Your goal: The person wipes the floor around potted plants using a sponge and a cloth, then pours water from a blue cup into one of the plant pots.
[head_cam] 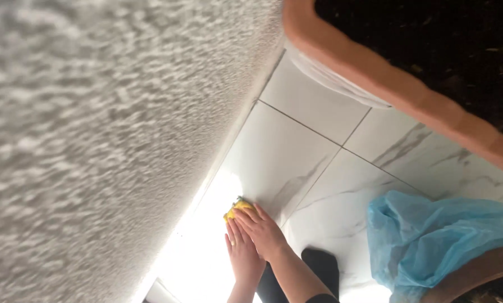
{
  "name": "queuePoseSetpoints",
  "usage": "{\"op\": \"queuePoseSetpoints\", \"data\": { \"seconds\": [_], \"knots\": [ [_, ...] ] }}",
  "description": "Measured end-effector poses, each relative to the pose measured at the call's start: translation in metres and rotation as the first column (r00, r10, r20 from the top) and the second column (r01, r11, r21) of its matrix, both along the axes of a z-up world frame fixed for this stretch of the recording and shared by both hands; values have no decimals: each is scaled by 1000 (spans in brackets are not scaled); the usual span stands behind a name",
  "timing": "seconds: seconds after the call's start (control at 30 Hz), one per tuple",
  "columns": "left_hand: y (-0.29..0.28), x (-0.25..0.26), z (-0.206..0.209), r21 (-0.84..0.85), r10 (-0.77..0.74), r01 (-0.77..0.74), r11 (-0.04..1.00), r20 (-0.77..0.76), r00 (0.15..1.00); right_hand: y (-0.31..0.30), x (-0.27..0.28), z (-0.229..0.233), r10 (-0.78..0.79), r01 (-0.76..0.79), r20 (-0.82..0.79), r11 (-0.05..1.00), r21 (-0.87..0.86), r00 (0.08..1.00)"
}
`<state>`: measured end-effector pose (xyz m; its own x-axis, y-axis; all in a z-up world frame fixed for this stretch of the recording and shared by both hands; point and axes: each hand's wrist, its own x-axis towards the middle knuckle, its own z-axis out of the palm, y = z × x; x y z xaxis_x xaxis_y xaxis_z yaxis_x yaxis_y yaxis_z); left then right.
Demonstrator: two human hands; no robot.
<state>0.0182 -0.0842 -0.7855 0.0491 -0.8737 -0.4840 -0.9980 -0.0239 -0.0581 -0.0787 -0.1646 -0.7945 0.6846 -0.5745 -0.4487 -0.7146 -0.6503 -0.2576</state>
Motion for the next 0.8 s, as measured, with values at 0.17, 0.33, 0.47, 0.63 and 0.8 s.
{"op": "queuePoseSetpoints", "data": {
  "seconds": [0.17,0.33,0.47,0.63,0.8],
  "knots": [
    [-16,1,-58,62,333,-337,940,65,941,-48,25,-20,-86,124,242,981,-148,967],
    [-178,-25,11,264,471,-408,874,-257,844,-147,-1,-14,-262,314,431,948,-52,863],
    [-253,-68,18,303,199,-131,944,-204,959,-204,-63,-19,-421,470,406,882,-26,811],
    [-328,-110,-12,188,-62,105,977,-224,973,-270,-135,-28,-281,283,30,951,-126,959],
    [-324,-113,0,213,-249,286,934,-183,951,-239,-125,15,-495,493,-72,869,-42,866]
  ]
}}
